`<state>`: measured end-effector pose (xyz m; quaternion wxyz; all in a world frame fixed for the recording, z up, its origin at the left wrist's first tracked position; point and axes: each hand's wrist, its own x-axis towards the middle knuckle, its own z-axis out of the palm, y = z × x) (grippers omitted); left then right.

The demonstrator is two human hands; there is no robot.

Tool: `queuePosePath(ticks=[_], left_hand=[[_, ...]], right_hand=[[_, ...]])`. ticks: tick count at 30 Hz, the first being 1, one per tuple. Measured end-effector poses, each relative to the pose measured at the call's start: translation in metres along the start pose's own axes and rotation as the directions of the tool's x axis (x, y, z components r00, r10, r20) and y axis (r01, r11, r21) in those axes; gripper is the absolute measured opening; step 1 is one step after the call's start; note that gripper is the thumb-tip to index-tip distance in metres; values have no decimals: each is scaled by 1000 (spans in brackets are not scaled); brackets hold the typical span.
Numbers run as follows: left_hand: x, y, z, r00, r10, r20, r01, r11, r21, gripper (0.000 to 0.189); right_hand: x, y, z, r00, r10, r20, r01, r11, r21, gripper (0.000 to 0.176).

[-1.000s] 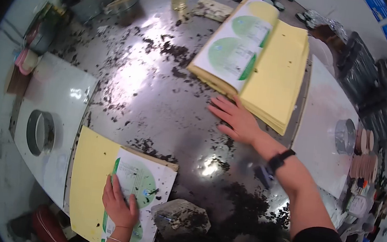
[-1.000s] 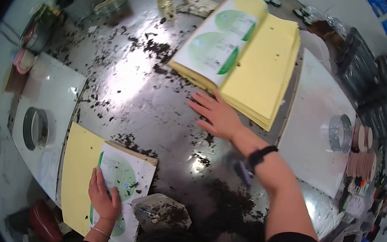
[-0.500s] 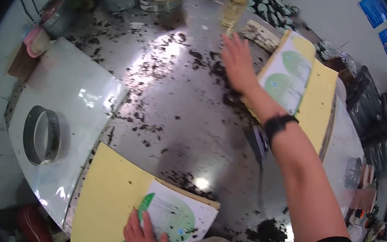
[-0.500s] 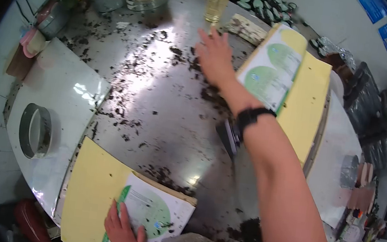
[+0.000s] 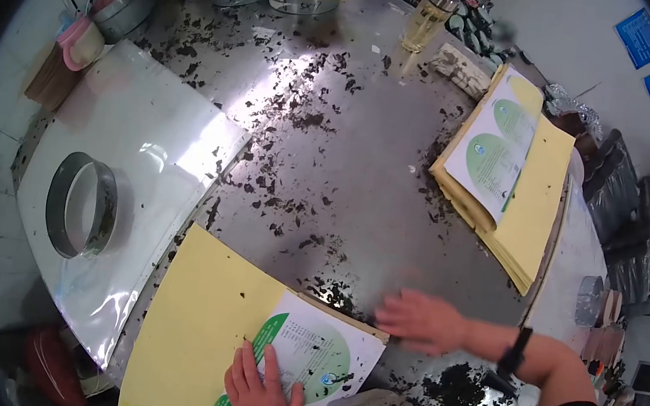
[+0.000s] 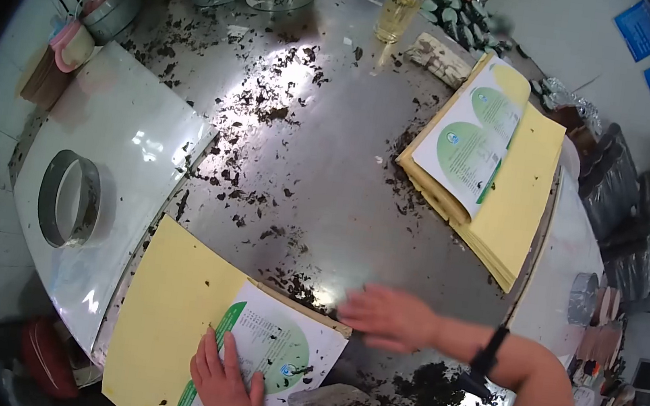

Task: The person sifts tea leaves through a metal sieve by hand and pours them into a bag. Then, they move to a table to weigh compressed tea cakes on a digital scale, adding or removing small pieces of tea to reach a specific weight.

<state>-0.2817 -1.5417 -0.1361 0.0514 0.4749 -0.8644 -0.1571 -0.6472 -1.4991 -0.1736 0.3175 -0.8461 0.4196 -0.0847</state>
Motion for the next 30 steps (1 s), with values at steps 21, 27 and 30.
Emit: queuePosePath(ticks=[21, 27, 30], left_hand=[[0, -3, 1, 1000, 23, 9, -22, 1000, -16, 82], [2, 0, -5, 998, -10, 66, 10, 1000, 7, 79], [0, -5, 3, 999, 26, 29, -25, 1000, -15, 83]], right_hand=[[107, 57, -39, 921, -382, 72, 386, 921, -50, 50], [-27, 16, -22, 823, -524, 220, 499, 851, 164, 50], [61, 49, -114, 949, 298, -104, -313, 841, -441, 50]])
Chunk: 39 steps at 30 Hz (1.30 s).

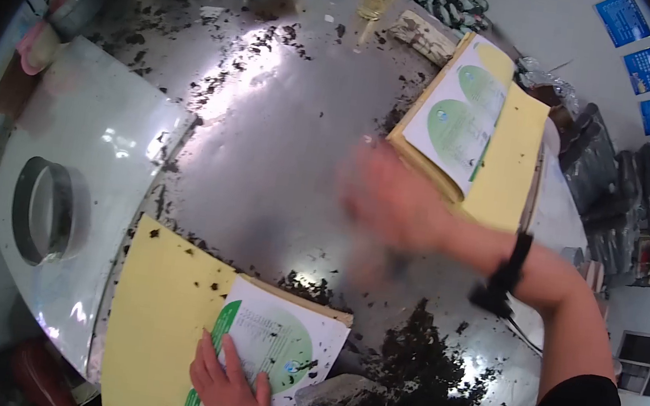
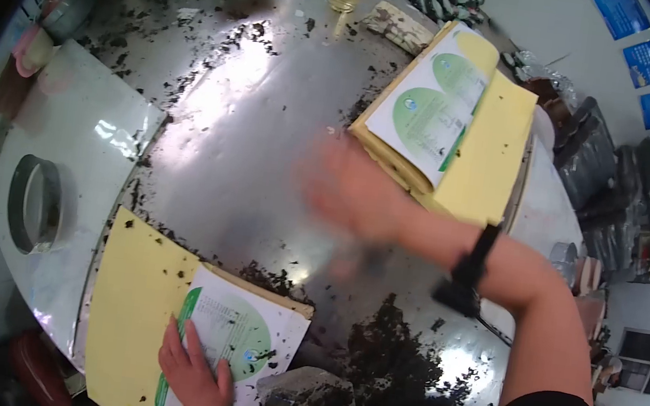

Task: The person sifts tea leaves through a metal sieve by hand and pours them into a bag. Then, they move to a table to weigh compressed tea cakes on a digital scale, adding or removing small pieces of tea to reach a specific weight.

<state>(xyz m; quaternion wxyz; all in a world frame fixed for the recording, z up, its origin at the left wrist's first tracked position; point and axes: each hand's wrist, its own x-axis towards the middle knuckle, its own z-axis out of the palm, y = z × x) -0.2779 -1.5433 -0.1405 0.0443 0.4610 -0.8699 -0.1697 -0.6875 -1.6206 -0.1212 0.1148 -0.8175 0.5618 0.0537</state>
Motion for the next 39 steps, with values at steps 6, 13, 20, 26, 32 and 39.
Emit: queuePosePath(ticks=[6, 13, 20, 26, 32, 39], left_hand=[[3, -1, -3, 999, -15, -34, 17, 999, 46, 83], [-2, 11, -2, 998, 3, -61, 2, 997, 78, 75], [1, 13, 0, 954, 239, -179, -238, 971, 28, 62], [105, 147, 48, 787, 597, 155, -519, 776, -358, 65], [57, 255, 116, 183, 927, 327, -878, 303, -370, 85], [40, 297, 136, -126, 907, 401, -900, 65, -430, 75]], right_hand=[[118, 56, 37, 550, 778, -303, -833, 539, -129, 81], [-56, -101, 84, 804, 542, -247, -526, 840, 132, 76], [-305, -196, 80, 640, 690, -338, -384, 668, 637, 39], [-399, -252, 155, -283, 925, -252, -767, -61, 639, 50], [-402, -302, 185, -419, 901, -110, -699, -243, 673, 62], [-443, -381, 151, -302, 927, -222, -432, 75, 899, 54]])
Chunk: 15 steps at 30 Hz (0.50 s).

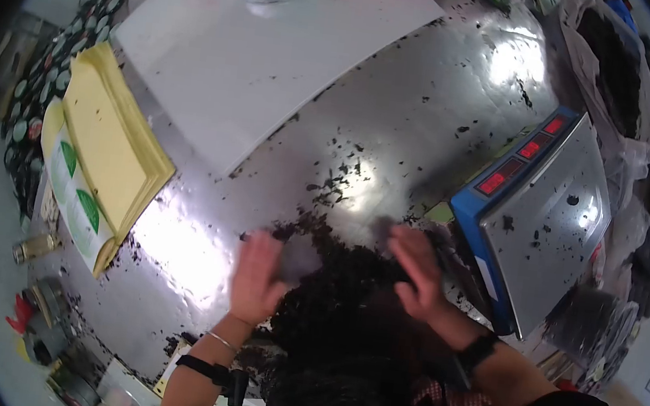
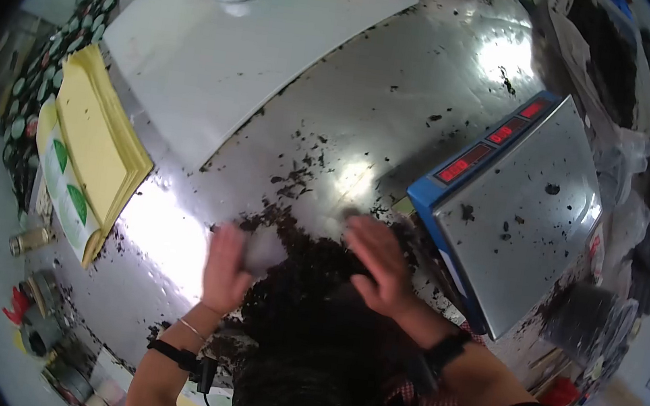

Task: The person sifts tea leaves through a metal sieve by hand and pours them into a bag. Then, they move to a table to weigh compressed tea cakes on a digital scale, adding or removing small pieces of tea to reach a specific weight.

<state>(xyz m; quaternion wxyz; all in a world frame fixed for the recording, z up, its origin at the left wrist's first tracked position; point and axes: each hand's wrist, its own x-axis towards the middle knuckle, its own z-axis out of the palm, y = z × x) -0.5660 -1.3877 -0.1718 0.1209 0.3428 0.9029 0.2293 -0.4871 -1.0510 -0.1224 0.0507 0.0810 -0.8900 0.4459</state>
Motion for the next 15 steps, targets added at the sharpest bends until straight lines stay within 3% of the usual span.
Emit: queuePosePath(ticks=[1, 2, 4, 5, 6, 7, 8, 9, 10, 11, 13, 15], left_hand=[[5, -16, 7, 971, -111, -210, 122, 992, 39, 73], [29, -12, -2, 932, -180, -314, 204, 978, 44, 73], [82, 1, -1, 945, -156, -288, 172, 985, 32, 64], [110, 12, 4, 963, -49, -266, 64, 997, 48, 64], [132, 25, 12, 976, -1, -216, 2, 1000, 4, 65], [147, 43, 18, 984, 83, -159, -97, 992, -82, 67], [155, 65, 21, 987, 159, -6, -156, 965, -211, 67], [150, 77, 30, 919, 344, 190, -279, 912, -301, 66], [147, 90, 36, 787, 553, 274, -409, 800, -439, 64], [136, 96, 31, 782, 558, 279, -414, 799, -437, 64], [102, 102, 13, 819, 465, 335, -256, 819, -513, 64], [72, 75, -20, 950, 220, 222, -116, 908, -402, 61]], right_hand=[[-18, 2, -8, 991, 78, -109, -82, 996, -30, 55], [-39, 5, -13, 990, 111, -92, -117, 992, -56, 55], [-89, 10, -15, 981, 178, -80, -184, 980, -73, 55], [-113, 16, -14, 987, 154, 46, -149, 984, -95, 57], [-129, 18, -13, 977, 132, 168, -113, 987, -114, 58], [-135, 13, -13, 976, 152, 157, -135, 984, -115, 58], [-139, 6, -17, 961, 249, 118, -231, 961, -151, 61], [-139, 2, -22, 939, 334, 78, -315, 931, -183, 63], [-131, 4, -28, 947, 319, 49, -305, 935, -179, 68], [-120, 10, -33, 946, 321, 40, -309, 935, -176, 68], [-97, 21, -38, 975, 198, 101, -184, 974, -136, 73], [-75, 27, -28, 981, 175, 78, -168, 982, -88, 73]])
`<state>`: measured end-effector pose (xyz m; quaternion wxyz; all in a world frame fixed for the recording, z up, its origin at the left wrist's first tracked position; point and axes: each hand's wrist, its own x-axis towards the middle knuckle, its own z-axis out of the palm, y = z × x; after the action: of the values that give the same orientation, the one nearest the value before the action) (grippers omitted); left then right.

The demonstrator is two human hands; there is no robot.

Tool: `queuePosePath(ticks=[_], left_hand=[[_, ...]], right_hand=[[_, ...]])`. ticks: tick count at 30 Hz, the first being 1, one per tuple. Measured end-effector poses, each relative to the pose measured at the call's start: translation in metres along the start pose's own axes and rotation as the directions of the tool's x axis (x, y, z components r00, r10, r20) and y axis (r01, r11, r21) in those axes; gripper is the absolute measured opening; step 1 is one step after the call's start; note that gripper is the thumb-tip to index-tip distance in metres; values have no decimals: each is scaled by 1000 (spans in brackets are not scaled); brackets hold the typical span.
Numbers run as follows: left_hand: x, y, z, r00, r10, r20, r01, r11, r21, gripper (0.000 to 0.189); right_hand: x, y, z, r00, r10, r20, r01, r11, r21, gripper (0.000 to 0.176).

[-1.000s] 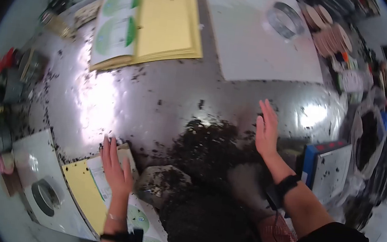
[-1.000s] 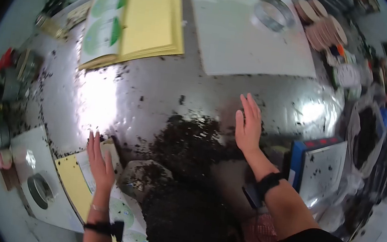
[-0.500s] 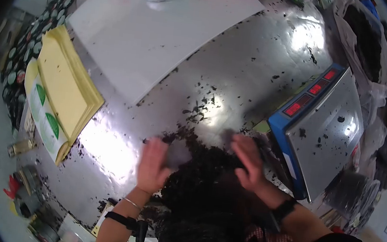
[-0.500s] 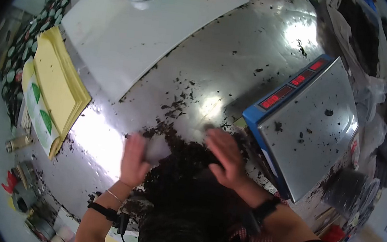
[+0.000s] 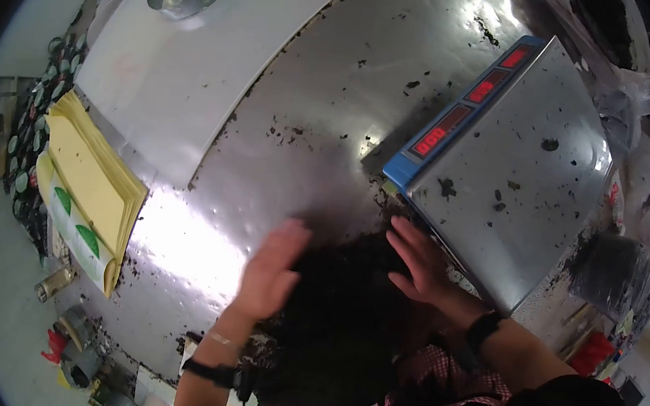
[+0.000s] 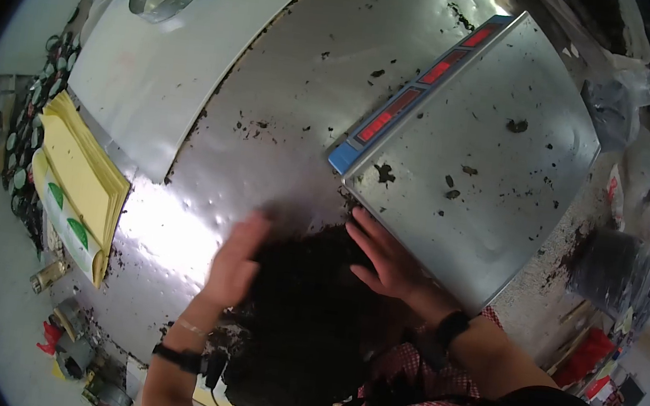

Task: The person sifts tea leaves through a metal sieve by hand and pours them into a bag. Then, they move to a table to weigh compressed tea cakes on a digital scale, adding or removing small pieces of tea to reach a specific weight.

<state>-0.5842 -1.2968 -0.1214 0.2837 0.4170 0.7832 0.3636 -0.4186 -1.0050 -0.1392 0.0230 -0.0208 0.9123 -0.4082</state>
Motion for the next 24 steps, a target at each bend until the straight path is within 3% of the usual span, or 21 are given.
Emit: queuePosePath(ticks=[2, 4, 5, 6, 8, 9, 10, 12, 14, 17, 18, 20, 21, 22, 23, 24], left_hand=[[-60, 1, -16, 922, -223, -315, 258, 963, 73, 59], [-122, -11, 3, 871, -399, -287, 469, 850, 240, 59], [-140, -10, 24, 777, -582, -241, 627, 749, 213, 64], [-153, -12, 50, 705, -665, -249, 705, 695, 140, 74], [-135, 4, 73, 764, -624, -165, 640, 700, 318, 90], [-131, -2, 88, 871, -472, -140, 492, 845, 211, 88], [-108, 13, 80, 956, -293, 31, 294, 954, -50, 81], [-81, 27, 75, 963, -235, 129, 265, 904, -334, 69], [-75, 23, 43, 976, -185, 119, 217, 888, -406, 59], [-106, 33, 10, 890, -436, -133, 316, 801, -508, 48], [-130, 36, 9, 818, -531, -220, 342, 757, -557, 48], [-165, 82, 8, 573, -735, -363, 396, 636, -663, 47], [-192, 99, 18, 539, -731, -417, 380, 654, -654, 47], [-218, 119, 36, 454, -780, -431, 402, 611, -682, 48], [-234, 143, 53, 422, -770, -478, 411, 633, -656, 52], [-248, 168, 74, 441, -697, -565, 450, 717, -532, 58]], right_hand=[[14, 1, 10, 1000, -27, -8, 27, 997, 70, 73], [22, -8, 28, 997, 10, -76, -21, 989, -144, 69], [18, -11, 36, 997, 53, -47, -61, 978, -198, 66], [11, -12, 37, 1000, 24, 3, -23, 978, -208, 67], [-14, -8, 36, 996, -31, 89, 37, 997, -66, 66], [-22, -7, 32, 995, -46, 91, 53, 996, -73, 66], [-32, -8, 24, 992, -86, 96, 85, 996, 16, 66], [-26, -10, 5, 983, -140, 121, 130, 988, 86, 66], [18, -27, -3, 971, -232, 59, 225, 968, 113, 61], [99, -56, 33, 920, -385, 69, 380, 922, 74, 49], [121, -63, 57, 895, -439, 76, 433, 898, 81, 44], [150, -84, 103, 827, -506, 244, 484, 863, 146, 44], [145, -80, 122, 819, -519, 245, 493, 855, 161, 44], [140, -75, 142, 657, -635, 407, 643, 753, 137, 43], [138, -72, 154, 458, -693, 557, 774, 619, 132, 41], [125, -65, 145, 373, -688, 622, 794, 584, 170, 43]])
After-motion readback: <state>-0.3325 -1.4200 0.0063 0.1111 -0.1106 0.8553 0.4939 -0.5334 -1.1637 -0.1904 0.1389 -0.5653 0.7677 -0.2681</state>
